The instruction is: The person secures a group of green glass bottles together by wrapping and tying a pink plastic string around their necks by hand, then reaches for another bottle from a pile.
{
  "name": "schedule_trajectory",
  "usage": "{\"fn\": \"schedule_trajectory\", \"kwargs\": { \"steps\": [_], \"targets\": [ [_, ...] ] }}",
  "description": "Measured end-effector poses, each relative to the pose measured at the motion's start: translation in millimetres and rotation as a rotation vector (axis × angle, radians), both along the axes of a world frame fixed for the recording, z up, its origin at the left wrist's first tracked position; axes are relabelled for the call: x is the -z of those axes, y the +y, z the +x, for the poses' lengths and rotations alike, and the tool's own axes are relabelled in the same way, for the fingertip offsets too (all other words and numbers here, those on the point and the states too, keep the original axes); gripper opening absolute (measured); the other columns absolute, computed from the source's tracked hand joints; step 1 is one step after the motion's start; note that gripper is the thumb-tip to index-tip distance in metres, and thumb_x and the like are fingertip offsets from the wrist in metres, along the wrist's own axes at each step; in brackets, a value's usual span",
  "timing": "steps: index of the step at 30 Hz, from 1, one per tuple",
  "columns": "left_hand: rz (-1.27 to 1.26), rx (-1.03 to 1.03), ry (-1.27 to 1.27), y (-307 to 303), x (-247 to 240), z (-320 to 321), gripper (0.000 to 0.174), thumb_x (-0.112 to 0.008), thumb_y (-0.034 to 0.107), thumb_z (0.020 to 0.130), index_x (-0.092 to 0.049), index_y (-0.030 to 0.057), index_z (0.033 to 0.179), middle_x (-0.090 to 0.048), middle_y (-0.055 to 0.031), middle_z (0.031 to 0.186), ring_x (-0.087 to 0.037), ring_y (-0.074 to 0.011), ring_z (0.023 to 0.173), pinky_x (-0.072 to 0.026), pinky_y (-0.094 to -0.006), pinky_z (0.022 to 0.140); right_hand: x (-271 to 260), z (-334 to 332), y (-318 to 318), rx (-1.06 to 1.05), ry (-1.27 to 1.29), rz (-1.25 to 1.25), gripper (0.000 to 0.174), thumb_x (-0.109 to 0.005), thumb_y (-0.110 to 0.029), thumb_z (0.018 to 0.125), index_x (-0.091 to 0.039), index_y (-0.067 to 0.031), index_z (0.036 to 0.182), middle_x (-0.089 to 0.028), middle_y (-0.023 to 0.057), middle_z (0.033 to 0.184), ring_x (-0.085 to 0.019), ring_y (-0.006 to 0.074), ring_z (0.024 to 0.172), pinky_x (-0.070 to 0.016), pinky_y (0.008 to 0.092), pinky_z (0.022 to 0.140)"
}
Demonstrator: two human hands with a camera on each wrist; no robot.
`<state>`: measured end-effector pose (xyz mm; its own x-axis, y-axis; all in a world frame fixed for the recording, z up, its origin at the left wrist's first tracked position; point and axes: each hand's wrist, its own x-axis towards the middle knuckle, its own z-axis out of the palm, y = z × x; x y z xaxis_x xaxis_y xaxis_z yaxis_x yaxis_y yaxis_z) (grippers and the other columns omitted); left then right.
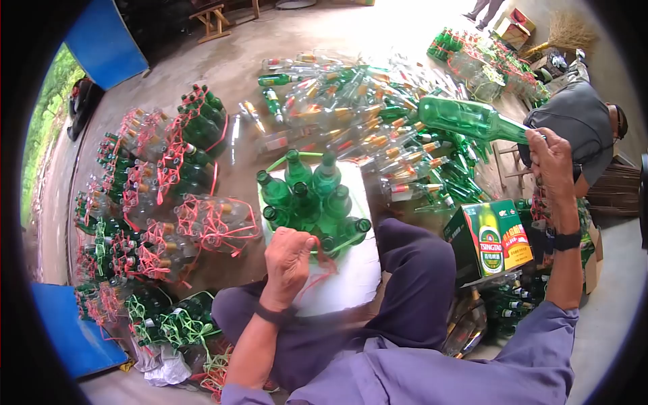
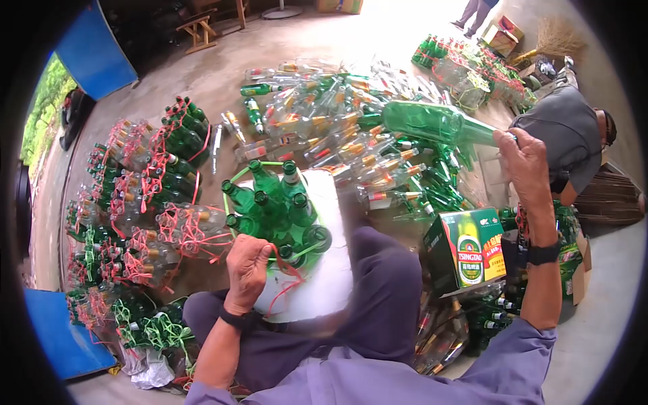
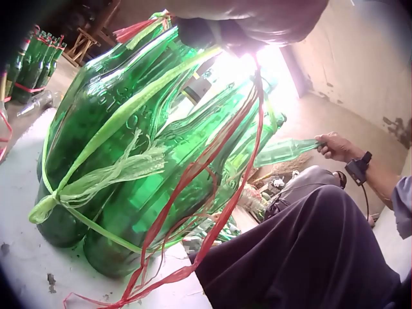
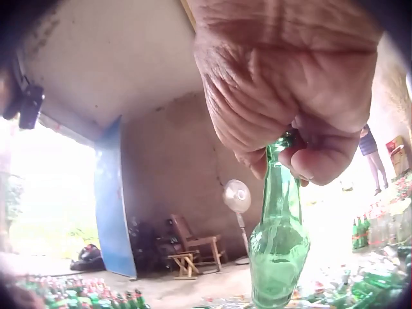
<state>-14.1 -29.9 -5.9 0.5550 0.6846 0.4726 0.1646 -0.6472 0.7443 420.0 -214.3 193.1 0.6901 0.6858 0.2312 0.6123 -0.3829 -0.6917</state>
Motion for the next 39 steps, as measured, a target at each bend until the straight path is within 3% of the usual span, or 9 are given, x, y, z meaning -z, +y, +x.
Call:
{"fn": "schedule_trajectory", "kwargs": {
  "steps": [8,13,15,20,23,25,28,31,39],
  "targets": [
    [-0.019,0.026,-0.02,0,0,-3,0.007,-0.071,0.004,0.09,-0.065,0.0037,0.086,-0.058,-0.01,0.074,-0.054,-0.0297,0.074,-0.0455,-0.0394,0.068,-54,-97,14,-0.167,0.293,0.197,0.018,-0.066,-0.02,0.102,-0.069,-0.0021,0.098,-0.048,-0.0098,0.068,-0.042,-0.002,0.057,-0.0303,0.0188,0.045],
    [-0.034,0.032,-0.034,0,2,-5,0.008,-0.071,0.001,0.088,-0.064,0.0033,0.086,-0.058,-0.0106,0.074,-0.054,-0.0299,0.072,-0.0447,-0.039,0.067,-65,-135,25,-0.269,0.285,0.068,0.018,-0.067,-0.017,0.099,-0.072,0.001,0.101,-0.056,-0.0063,0.07,-0.048,-0.0002,0.06,-0.0342,0.0211,0.05],
    [-0.028,0.032,-0.046,0,3,-5,0.008,-0.072,0.0,0.087,-0.064,0.0034,0.086,-0.058,-0.0109,0.074,-0.054,-0.0303,0.072,-0.0447,-0.039,0.068,-67,-150,34,-0.371,-0.072,-0.129,0.021,-0.067,-0.018,0.098,-0.072,0.0025,0.098,-0.057,-0.0011,0.067,-0.049,0.0046,0.06,-0.0381,0.0261,0.053],
    [-0.012,0.032,-0.084,1,6,-4,0.009,-0.072,-0.002,0.084,-0.065,0.0039,0.086,-0.059,-0.0114,0.075,-0.055,-0.0311,0.072,-0.045,-0.0389,0.068,-48,-169,53,-0.459,-0.066,-0.184,0.028,-0.07,-0.025,0.096,-0.069,0.0027,0.092,-0.054,0.0082,0.067,-0.05,0.0115,0.064,-0.0409,0.0324,0.058],
    [0.009,0.047,-0.055,2,5,-6,0.01,-0.071,-0.002,0.083,-0.066,0.0042,0.087,-0.06,-0.0112,0.075,-0.055,-0.0314,0.072,-0.0452,-0.0391,0.068,-33,-170,61,-0.557,-0.111,-0.191,0.022,-0.071,-0.019,0.095,-0.07,0.0022,0.1,-0.057,-0.0011,0.069,-0.051,0.0043,0.064,-0.041,0.0257,0.057],
    [0.012,0.038,-0.03,2,7,-6,0.008,-0.071,0.0,0.084,-0.066,0.0047,0.087,-0.06,-0.0108,0.076,-0.055,-0.0313,0.074,-0.0455,-0.0398,0.068,-24,-173,66,-0.56,-0.13,-0.208,0.022,-0.073,-0.02,0.094,-0.069,0.0022,0.098,-0.058,0.0039,0.071,-0.053,0.0097,0.066,-0.0434,0.0301,0.061],
    [0.012,0.037,-0.013,1,7,-6,0.006,-0.07,0.002,0.085,-0.066,0.005,0.088,-0.06,-0.0104,0.077,-0.055,-0.0313,0.075,-0.0458,-0.0407,0.068,-9,-180,77,-0.601,-0.136,-0.157,0.038,-0.073,-0.021,0.091,-0.049,0.0041,0.076,-0.039,0.0177,0.065,-0.041,0.0215,0.058,-0.0379,0.0405,0.056],
    [0.024,0.039,-0.014,1,7,-6,0.008,-0.071,0.002,0.089,-0.063,0.0025,0.087,-0.059,-0.0103,0.076,-0.054,-0.0289,0.074,-0.0446,-0.0398,0.067,3,-176,82,-0.637,-0.233,-0.258,0.024,-0.074,-0.02,0.093,-0.065,0.0027,0.091,-0.05,0.0128,0.068,-0.047,0.0166,0.063,-0.0409,0.0368,0.059],
    [0.002,0.038,0.006,1,6,-6,0.007,-0.069,0.001,0.085,-0.065,0.0048,0.088,-0.06,-0.0105,0.078,-0.056,-0.0315,0.077,-0.0463,-0.0415,0.069,5,-193,94,-0.671,-0.291,-0.226,0.039,-0.075,-0.024,0.09,-0.051,0.0033,0.078,-0.045,0.0169,0.07,-0.046,0.0325,0.064,-0.0406,0.0419,0.061]
  ]
}}
